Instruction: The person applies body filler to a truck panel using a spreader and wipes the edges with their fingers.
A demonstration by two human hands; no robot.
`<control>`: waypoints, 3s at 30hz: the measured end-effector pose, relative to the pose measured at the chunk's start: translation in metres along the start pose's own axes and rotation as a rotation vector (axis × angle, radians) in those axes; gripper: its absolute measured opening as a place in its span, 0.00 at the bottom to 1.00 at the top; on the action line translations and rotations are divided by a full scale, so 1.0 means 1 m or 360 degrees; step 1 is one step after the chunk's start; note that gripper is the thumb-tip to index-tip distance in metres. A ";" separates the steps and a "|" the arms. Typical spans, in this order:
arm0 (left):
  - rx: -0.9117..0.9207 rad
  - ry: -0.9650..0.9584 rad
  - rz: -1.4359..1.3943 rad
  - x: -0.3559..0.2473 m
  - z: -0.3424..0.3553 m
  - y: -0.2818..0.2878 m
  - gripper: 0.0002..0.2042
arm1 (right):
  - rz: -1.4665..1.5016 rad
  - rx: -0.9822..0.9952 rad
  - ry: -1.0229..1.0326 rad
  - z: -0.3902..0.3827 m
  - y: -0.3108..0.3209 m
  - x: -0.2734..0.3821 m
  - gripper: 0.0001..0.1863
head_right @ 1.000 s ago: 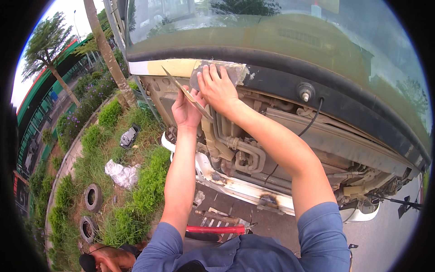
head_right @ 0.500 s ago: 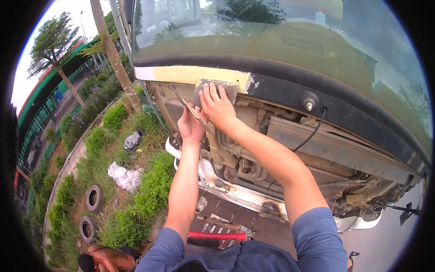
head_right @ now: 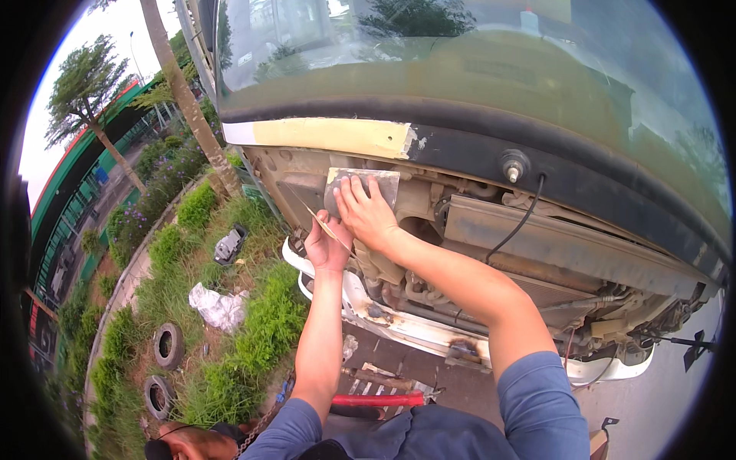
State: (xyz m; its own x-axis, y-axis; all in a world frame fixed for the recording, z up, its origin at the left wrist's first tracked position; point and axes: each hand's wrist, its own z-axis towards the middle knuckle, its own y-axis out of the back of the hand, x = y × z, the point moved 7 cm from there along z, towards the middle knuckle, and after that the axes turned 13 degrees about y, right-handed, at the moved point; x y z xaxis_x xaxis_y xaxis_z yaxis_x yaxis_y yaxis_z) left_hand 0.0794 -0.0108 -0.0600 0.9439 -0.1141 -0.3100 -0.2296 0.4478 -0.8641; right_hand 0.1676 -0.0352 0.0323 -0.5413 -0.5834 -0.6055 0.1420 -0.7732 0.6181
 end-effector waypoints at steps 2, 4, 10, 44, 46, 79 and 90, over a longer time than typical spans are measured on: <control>0.0084 0.0040 -0.0011 0.007 -0.005 -0.010 0.10 | 0.0028 -0.0024 -0.0021 -0.007 0.011 -0.002 0.28; 0.0134 0.0092 0.0027 0.019 -0.010 -0.032 0.09 | 0.0055 -0.0043 -0.0044 -0.017 0.020 -0.006 0.28; 0.0258 0.0144 0.0020 0.033 -0.003 -0.050 0.10 | 0.0145 -0.0116 -0.0122 -0.031 0.044 -0.024 0.32; 0.0284 0.0196 0.0080 0.018 0.061 -0.100 0.12 | -0.0021 -0.0172 -0.0298 -0.006 0.050 -0.085 0.33; 0.0161 0.0153 0.0106 0.018 0.059 -0.095 0.12 | -0.0027 -0.0174 -0.0314 -0.007 0.043 -0.080 0.33; -0.1198 -0.0163 0.0250 0.066 -0.153 -0.041 0.19 | 0.2904 -0.1343 -0.1605 -0.137 0.037 -0.044 0.14; -0.1315 -0.0608 0.0466 0.069 -0.178 -0.064 0.19 | 0.2982 -0.1392 -0.1578 -0.153 0.060 0.001 0.13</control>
State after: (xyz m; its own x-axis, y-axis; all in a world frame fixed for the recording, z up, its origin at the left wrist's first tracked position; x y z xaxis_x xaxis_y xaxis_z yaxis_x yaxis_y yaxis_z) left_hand 0.1165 -0.2054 -0.0968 0.8024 0.2659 -0.5343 -0.4260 -0.3719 -0.8248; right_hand 0.3020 -0.1202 -0.0082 0.5133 -0.4889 0.7054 0.8572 0.2522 -0.4490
